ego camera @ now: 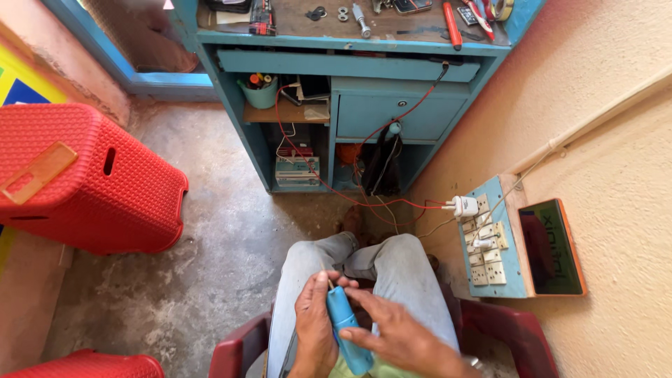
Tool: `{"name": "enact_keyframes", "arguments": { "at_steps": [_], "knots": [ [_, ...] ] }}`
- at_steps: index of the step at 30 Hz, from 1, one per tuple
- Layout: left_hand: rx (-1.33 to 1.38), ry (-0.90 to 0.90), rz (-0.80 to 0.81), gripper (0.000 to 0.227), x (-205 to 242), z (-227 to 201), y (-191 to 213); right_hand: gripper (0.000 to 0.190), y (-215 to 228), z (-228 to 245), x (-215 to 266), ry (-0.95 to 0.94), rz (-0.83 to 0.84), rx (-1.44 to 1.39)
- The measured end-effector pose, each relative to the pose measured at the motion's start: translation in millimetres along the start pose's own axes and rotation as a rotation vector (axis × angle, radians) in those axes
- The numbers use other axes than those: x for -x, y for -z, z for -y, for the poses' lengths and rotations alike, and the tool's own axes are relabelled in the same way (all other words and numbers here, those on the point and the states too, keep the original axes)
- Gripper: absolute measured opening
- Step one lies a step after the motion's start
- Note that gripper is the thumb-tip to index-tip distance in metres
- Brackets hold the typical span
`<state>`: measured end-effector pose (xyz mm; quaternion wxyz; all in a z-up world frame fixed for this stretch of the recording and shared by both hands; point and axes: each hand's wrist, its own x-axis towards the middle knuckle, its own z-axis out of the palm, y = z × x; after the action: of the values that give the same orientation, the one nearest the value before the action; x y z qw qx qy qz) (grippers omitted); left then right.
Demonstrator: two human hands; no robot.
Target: The person uses a soldering iron and various handheld tools to work on the internal components of a disassembled mobile phone.
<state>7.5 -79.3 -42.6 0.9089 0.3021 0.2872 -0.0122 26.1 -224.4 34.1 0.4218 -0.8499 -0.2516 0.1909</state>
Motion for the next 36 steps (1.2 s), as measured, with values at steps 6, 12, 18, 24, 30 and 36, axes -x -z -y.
{"name": "enact_keyframes", "arguments": {
  "at_steps": [6,12,18,24,30,36],
  "knots": [
    [-0.061,0.199,-0.039,0.03,-17.3,20.4,6.1,0.034,179.7,-70.4,-128.8,-0.001,-0.452,0.268],
    [-0.13,0.29,0.048,0.03,-32.7,47.1,22.9,0.039,351.1,-152.8,-311.0,0.098,-0.884,0.996],
    [-0.143,0.292,0.073,0.032,-40.3,41.8,51.4,0.039,367.5,-177.9,-349.8,-0.378,-0.695,0.918],
    [-0.198,0.233,0.156,0.034,-21.5,-0.6,31.1,0.018,359.0,-158.8,-291.6,-0.079,-0.915,0.892],
    [-0.218,0.242,0.169,0.038,17.1,-37.3,-1.9,0.021,199.7,-110.5,-126.5,0.156,-0.53,0.021],
    [-0.142,0.288,0.19,0.034,50.3,-48.0,0.9,0.039,53.8,-48.8,-8.4,0.197,-0.248,0.261]
  ]
}}
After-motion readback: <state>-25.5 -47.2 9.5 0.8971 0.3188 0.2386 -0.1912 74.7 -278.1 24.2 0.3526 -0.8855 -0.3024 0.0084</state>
